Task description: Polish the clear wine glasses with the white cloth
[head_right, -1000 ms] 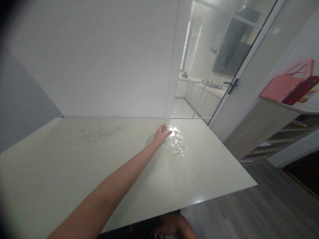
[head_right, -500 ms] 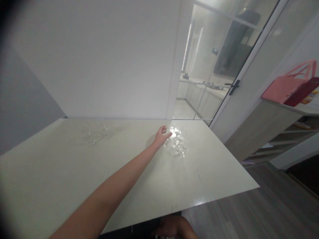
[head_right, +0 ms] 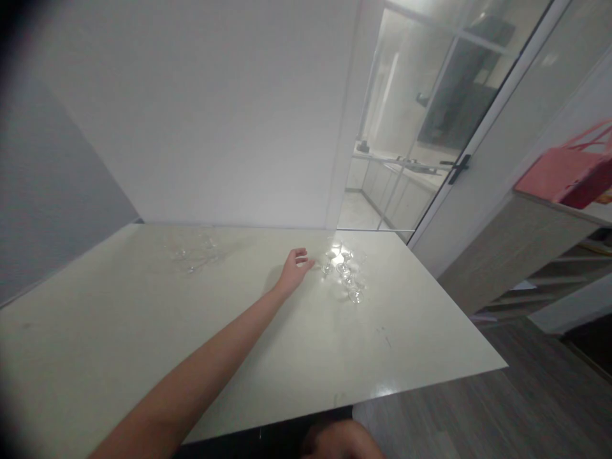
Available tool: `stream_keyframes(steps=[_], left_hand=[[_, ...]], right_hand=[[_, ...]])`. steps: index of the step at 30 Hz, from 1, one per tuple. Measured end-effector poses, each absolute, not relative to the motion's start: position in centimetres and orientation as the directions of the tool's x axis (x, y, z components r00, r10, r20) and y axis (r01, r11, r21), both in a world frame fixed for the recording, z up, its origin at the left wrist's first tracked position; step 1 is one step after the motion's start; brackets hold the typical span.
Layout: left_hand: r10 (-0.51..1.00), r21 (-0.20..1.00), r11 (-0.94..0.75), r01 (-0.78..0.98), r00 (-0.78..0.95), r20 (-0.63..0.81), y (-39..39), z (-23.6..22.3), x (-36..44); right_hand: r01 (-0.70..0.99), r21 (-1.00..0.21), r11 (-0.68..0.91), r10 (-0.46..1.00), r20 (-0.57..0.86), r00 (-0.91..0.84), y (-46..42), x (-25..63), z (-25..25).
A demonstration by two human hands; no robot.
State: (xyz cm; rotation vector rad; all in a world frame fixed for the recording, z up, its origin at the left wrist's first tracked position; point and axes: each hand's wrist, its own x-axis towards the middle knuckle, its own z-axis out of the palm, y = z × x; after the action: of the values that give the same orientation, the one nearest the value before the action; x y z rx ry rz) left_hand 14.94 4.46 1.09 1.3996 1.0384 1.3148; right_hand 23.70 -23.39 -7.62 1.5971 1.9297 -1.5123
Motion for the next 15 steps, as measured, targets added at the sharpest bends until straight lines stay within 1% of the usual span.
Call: stream_keyframes(steps=[1,3,4,5,6,7,8,9,10,11,12,13,15], left_hand=[[0.975,0.980,-0.200,-0.011,0.093,0.200,4.2,1.2,13.6],[0.975,0.988,-0.153,0.005,0.165,0.150,3.5,1.8,10.5],[0.967,0.990,-0.138,0.019,0.217,0.130,3.1,2.1,9.0],[0.955,0.991,-0.130,0.033,0.275,0.116,2.6,2.5,7.4],[0.941,0.991,-0.127,0.045,0.323,0.106,2.0,3.0,5.9],[0.926,0.991,-0.119,0.058,0.367,0.089,1.3,3.4,4.5],[0.911,0.992,-0.104,0.067,0.408,0.068,0.7,3.7,3.3],[0.891,0.994,-0.081,0.071,0.452,0.041,0.1,3.9,2.2],[0.871,0.997,-0.048,0.060,0.491,0.012,-0.5,4.0,1.4],[0.852,0.999,-0.003,0.034,0.524,-0.015,-1.0,4.0,0.7],[0.840,0.999,0.049,-0.008,0.541,-0.037,-1.4,3.8,0.2],[0.839,0.993,0.104,-0.061,0.541,-0.055,-1.7,3.5,-0.1],[0.855,0.967,0.194,-0.165,0.511,-0.085,-1.8,2.8,-0.4]], right_hand=[[0.812,-0.577,-0.087,0.586,-0.689,-0.426,-23.3,23.8,-6.1],[0.717,-0.696,0.038,0.517,-0.600,-0.611,-22.8,24.0,-2.6],[0.643,-0.764,0.057,0.452,-0.555,-0.699,-22.3,24.1,-0.8],[0.567,-0.824,0.009,0.419,-0.512,-0.750,-21.6,24.2,0.9],[0.469,-0.880,-0.073,0.465,-0.446,-0.765,-20.7,24.1,2.5],[0.351,-0.927,-0.135,0.560,-0.363,-0.745,-19.6,23.8,3.8],[0.193,-0.969,-0.156,0.701,-0.246,-0.670,-18.2,23.2,4.7],[0.045,-0.990,-0.134,0.834,-0.137,-0.535,-16.7,22.4,5.4],[-0.059,-0.994,-0.093,0.924,-0.064,-0.378,-14.9,21.3,5.7],[-0.135,-0.990,-0.037,0.978,-0.008,-0.207,-13.0,20.1,5.7],[-0.196,-0.980,0.023,0.998,0.033,-0.047,-11.0,18.7,5.4],[-0.254,-0.966,0.056,0.998,0.043,0.056,-9.1,17.3,4.9],[-0.342,-0.938,0.062,0.988,0.008,0.156,-5.6,14.8,3.5]])
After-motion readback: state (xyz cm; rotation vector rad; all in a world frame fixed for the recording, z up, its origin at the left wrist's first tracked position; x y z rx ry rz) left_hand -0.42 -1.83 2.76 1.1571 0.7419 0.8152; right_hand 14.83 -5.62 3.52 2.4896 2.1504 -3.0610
